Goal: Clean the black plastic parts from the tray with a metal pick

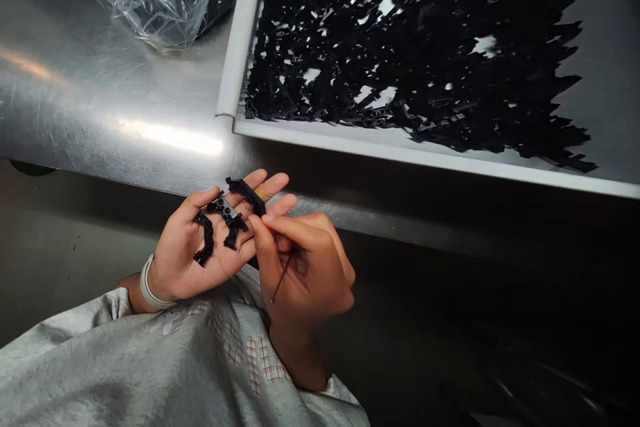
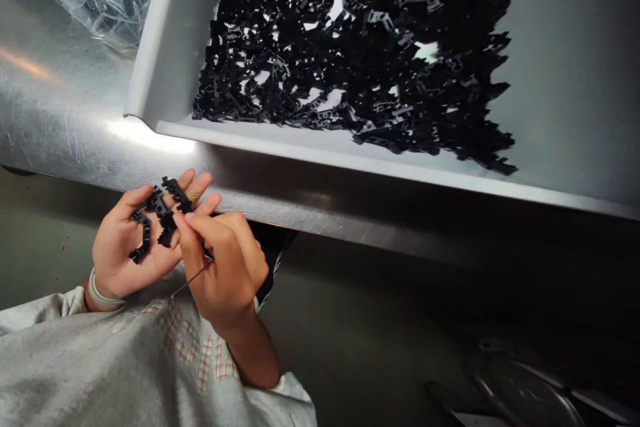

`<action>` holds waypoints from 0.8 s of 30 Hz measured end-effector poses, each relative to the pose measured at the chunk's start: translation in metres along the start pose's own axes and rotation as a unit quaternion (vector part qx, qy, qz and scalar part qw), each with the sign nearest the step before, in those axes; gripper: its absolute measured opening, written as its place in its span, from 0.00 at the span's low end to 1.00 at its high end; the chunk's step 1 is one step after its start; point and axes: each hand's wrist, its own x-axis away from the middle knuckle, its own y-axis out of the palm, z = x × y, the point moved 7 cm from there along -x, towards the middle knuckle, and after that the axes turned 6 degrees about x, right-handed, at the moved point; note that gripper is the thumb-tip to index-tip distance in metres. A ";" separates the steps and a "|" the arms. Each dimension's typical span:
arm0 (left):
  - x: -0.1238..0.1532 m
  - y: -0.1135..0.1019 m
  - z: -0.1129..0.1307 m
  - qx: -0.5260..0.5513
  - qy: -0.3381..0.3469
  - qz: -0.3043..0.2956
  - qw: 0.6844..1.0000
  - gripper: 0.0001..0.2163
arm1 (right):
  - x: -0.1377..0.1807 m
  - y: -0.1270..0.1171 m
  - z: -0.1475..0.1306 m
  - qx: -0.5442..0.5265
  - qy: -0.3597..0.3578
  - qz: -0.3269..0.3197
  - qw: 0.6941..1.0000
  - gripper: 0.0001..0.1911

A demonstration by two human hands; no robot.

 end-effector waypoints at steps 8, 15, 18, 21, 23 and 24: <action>0.000 0.002 -0.004 -0.009 -0.007 0.006 1.000 0.24 | 0.000 0.001 0.012 -0.015 0.028 -0.036 0.999 0.10; 0.001 0.004 -0.003 -0.037 0.004 -0.030 0.999 0.20 | 0.007 -0.004 0.005 -0.001 -0.026 -0.052 0.998 0.13; 0.001 0.006 -0.004 -0.045 0.004 -0.039 0.998 0.21 | 0.010 -0.004 0.004 0.019 -0.039 -0.058 0.997 0.15; 0.001 0.006 -0.005 -0.045 0.007 -0.043 0.998 0.23 | 0.010 -0.003 0.003 0.038 -0.043 -0.059 0.997 0.12; 0.001 0.006 -0.006 -0.046 0.008 -0.044 0.998 0.25 | 0.010 -0.004 0.004 0.048 -0.042 -0.056 0.996 0.09; 0.001 0.006 -0.006 -0.047 0.008 -0.045 0.998 0.26 | 0.010 -0.003 0.004 0.052 -0.041 -0.057 0.996 0.08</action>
